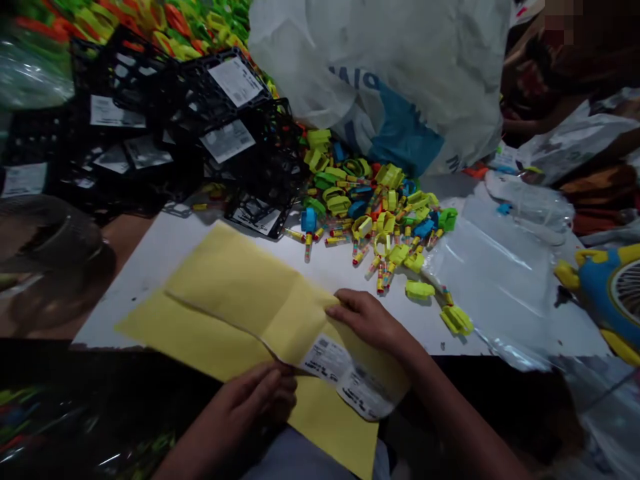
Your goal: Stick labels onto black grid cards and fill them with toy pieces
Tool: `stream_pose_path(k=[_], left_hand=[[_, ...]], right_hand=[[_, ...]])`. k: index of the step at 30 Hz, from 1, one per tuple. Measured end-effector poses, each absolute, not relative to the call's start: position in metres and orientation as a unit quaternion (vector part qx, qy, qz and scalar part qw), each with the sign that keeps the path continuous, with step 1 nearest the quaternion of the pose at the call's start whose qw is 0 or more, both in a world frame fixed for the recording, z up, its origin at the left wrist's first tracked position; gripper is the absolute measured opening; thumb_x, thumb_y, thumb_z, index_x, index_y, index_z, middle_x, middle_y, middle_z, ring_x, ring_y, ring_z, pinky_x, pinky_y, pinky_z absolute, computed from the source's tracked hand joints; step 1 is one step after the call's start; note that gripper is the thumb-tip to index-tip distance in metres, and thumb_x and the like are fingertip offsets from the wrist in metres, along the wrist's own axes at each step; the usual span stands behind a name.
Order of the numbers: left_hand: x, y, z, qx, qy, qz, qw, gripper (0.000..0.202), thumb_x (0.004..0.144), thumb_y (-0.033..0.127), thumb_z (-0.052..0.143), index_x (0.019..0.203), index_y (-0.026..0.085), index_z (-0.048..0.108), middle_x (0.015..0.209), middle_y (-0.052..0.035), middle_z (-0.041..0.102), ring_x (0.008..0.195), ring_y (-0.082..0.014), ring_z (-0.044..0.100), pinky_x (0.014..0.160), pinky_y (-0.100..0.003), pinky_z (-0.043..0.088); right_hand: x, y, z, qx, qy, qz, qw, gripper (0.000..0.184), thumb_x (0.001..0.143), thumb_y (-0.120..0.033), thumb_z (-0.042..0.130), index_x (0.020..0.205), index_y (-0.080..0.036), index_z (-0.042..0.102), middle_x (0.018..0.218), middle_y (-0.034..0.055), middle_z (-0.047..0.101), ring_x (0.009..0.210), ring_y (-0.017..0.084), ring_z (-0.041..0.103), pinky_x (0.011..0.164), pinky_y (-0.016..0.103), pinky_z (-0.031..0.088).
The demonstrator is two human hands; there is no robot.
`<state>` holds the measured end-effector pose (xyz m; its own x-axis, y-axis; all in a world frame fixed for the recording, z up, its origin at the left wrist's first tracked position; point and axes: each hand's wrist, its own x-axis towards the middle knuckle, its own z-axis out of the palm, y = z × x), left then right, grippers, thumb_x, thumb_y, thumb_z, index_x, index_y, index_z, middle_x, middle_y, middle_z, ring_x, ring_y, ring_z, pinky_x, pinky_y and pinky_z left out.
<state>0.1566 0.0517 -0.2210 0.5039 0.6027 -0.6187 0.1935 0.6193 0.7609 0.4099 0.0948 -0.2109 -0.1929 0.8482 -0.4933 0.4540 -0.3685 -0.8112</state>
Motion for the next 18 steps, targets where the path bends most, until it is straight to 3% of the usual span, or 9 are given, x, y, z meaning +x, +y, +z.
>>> stream_pose_path(k=[3, 6, 10, 13, 18], left_hand=[[0.180, 0.059, -0.220, 0.299, 0.475, 0.228, 0.795, 0.040, 0.083, 0.050, 0.062, 0.100, 0.014, 0.068, 0.094, -0.0113, 0.072, 0.081, -0.0197, 0.064, 0.077, -0.031, 0.049], [0.192, 0.067, -0.216, 0.169, 0.456, 0.269, 0.831, 0.041, 0.084, 0.046, 0.064, 0.102, 0.010, 0.069, 0.089, -0.0139, 0.073, 0.076, -0.0216, 0.067, 0.075, -0.035, 0.053], [0.197, 0.071, -0.218, 0.101, 0.411, 0.336, 0.842, 0.035, 0.085, 0.038, 0.064, 0.105, 0.010, 0.069, 0.094, -0.0138, 0.074, 0.081, -0.0198, 0.067, 0.076, -0.031, 0.054], [0.202, 0.072, -0.221, 0.089, 0.405, 0.363, 0.834, 0.025, 0.084, 0.031, 0.066, 0.100, 0.012, 0.071, 0.092, -0.0108, 0.074, 0.080, -0.0168, 0.067, 0.071, -0.026, 0.054], [0.213, 0.076, -0.223, 0.068, 0.404, 0.382, 0.828, 0.012, 0.082, 0.026, 0.067, 0.083, 0.015, 0.072, 0.083, -0.0062, 0.073, 0.075, -0.0144, 0.065, 0.065, -0.022, 0.052]], right_hand=[[0.402, 0.106, -0.217, -0.597, -0.531, 0.559, 0.221, 0.031, 0.089, -0.052, 0.052, 0.085, -0.021, 0.057, 0.071, -0.0023, 0.059, 0.063, 0.014, 0.053, 0.054, 0.025, 0.038], [0.397, 0.113, -0.223, -0.585, -0.582, 0.514, 0.232, 0.026, 0.091, -0.045, 0.053, 0.102, -0.023, 0.060, 0.087, 0.0008, 0.065, 0.077, 0.017, 0.060, 0.065, 0.029, 0.046], [0.393, 0.108, -0.225, -0.603, -0.674, 0.301, 0.302, 0.038, 0.091, -0.031, 0.056, 0.128, -0.026, 0.052, 0.119, 0.0074, 0.059, 0.111, 0.024, 0.053, 0.093, 0.040, 0.044], [0.392, 0.093, -0.221, -0.599, -0.711, 0.175, 0.323, 0.026, 0.091, -0.026, 0.056, 0.117, -0.024, 0.060, 0.112, 0.0088, 0.059, 0.110, 0.024, 0.050, 0.095, 0.041, 0.041], [0.386, 0.072, -0.221, -0.616, -0.688, 0.249, 0.294, 0.016, 0.087, -0.023, 0.065, 0.102, -0.024, 0.062, 0.095, 0.0036, 0.061, 0.095, 0.021, 0.053, 0.085, 0.036, 0.043]])
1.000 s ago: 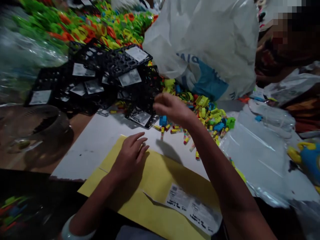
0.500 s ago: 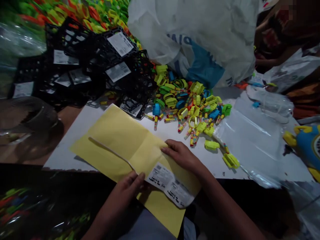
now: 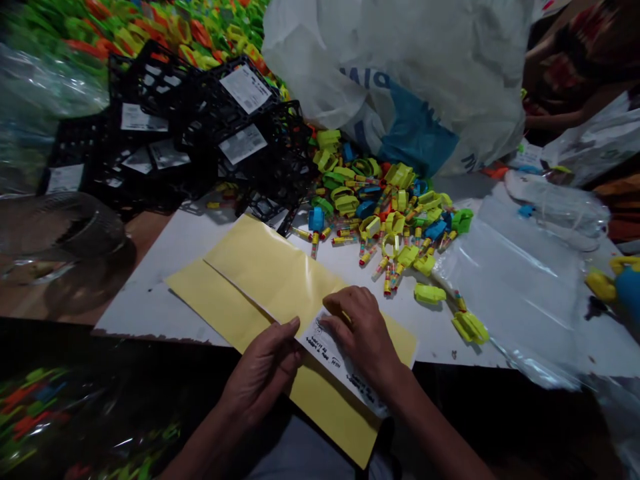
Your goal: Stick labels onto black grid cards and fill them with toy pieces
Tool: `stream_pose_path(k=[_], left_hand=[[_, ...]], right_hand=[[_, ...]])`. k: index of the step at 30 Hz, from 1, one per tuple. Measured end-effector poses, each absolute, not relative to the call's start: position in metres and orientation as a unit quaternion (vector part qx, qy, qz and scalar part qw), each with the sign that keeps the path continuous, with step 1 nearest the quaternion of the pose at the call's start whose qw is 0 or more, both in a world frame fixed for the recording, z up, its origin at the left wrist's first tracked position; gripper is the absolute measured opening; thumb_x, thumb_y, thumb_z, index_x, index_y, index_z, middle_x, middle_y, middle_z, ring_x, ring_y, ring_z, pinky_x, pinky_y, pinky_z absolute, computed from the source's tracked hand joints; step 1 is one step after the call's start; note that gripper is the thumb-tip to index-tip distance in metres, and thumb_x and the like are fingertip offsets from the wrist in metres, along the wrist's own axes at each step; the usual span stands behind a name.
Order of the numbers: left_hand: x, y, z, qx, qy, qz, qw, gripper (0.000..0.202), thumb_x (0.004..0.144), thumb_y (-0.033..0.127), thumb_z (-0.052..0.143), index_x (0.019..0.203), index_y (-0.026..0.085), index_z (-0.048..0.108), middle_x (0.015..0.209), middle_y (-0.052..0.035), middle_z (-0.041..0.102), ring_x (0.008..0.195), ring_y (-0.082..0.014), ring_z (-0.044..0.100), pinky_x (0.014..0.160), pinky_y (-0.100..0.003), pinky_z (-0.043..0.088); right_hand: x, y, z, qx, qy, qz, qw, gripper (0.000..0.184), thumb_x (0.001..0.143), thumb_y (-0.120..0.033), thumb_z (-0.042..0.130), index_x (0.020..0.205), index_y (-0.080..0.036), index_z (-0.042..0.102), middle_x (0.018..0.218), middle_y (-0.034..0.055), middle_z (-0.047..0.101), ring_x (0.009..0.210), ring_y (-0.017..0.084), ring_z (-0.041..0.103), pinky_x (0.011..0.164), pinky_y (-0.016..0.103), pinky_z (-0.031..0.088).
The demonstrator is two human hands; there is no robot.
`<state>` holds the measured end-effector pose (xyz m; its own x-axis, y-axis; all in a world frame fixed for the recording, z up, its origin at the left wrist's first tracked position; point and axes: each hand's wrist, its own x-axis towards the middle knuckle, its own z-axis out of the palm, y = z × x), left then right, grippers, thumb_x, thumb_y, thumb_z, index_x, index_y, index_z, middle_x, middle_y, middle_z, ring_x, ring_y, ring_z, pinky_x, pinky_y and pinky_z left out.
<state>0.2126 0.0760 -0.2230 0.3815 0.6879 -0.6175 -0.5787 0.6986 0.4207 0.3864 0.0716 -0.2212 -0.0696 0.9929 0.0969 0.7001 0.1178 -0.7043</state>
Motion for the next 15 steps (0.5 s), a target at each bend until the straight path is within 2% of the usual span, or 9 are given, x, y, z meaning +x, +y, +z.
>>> stream_pose_path(k=[3, 8, 11, 15], left_hand=[[0.217, 0.079, -0.223, 0.069, 0.384, 0.378, 0.840, 0.016, 0.084, 0.027, 0.065, 0.089, 0.014, 0.072, 0.086, -0.0075, 0.073, 0.077, -0.0162, 0.066, 0.067, -0.024, 0.052], [0.219, 0.078, -0.220, 0.080, 0.387, 0.340, 0.853, 0.029, 0.083, 0.034, 0.066, 0.100, 0.011, 0.072, 0.085, -0.0103, 0.074, 0.069, -0.0171, 0.065, 0.064, -0.028, 0.052], [0.219, 0.078, -0.219, 0.080, 0.400, 0.325, 0.853, 0.039, 0.083, 0.038, 0.066, 0.110, 0.011, 0.069, 0.089, -0.0120, 0.074, 0.076, -0.0206, 0.067, 0.070, -0.032, 0.053], [0.220, 0.078, -0.221, 0.092, 0.394, 0.341, 0.849, 0.036, 0.084, 0.037, 0.064, 0.107, 0.010, 0.070, 0.092, -0.0125, 0.074, 0.080, -0.0209, 0.068, 0.072, -0.031, 0.053]], right_hand=[[0.384, 0.071, -0.225, -0.631, -0.657, 0.278, 0.304, 0.015, 0.085, -0.022, 0.066, 0.100, -0.024, 0.062, 0.095, 0.0023, 0.061, 0.094, 0.019, 0.054, 0.085, 0.035, 0.042], [0.389, 0.079, -0.220, -0.626, -0.639, 0.338, 0.292, 0.009, 0.084, -0.024, 0.068, 0.089, -0.024, 0.061, 0.090, 0.0001, 0.060, 0.089, 0.018, 0.054, 0.079, 0.032, 0.042], [0.393, 0.083, -0.216, -0.612, -0.641, 0.363, 0.288, 0.012, 0.082, -0.023, 0.070, 0.081, -0.023, 0.059, 0.084, -0.0012, 0.058, 0.084, 0.017, 0.054, 0.076, 0.031, 0.041], [0.393, 0.083, -0.215, -0.606, -0.613, 0.399, 0.312, 0.015, 0.080, -0.022, 0.071, 0.076, -0.022, 0.057, 0.081, -0.0016, 0.056, 0.080, 0.016, 0.054, 0.075, 0.030, 0.042]])
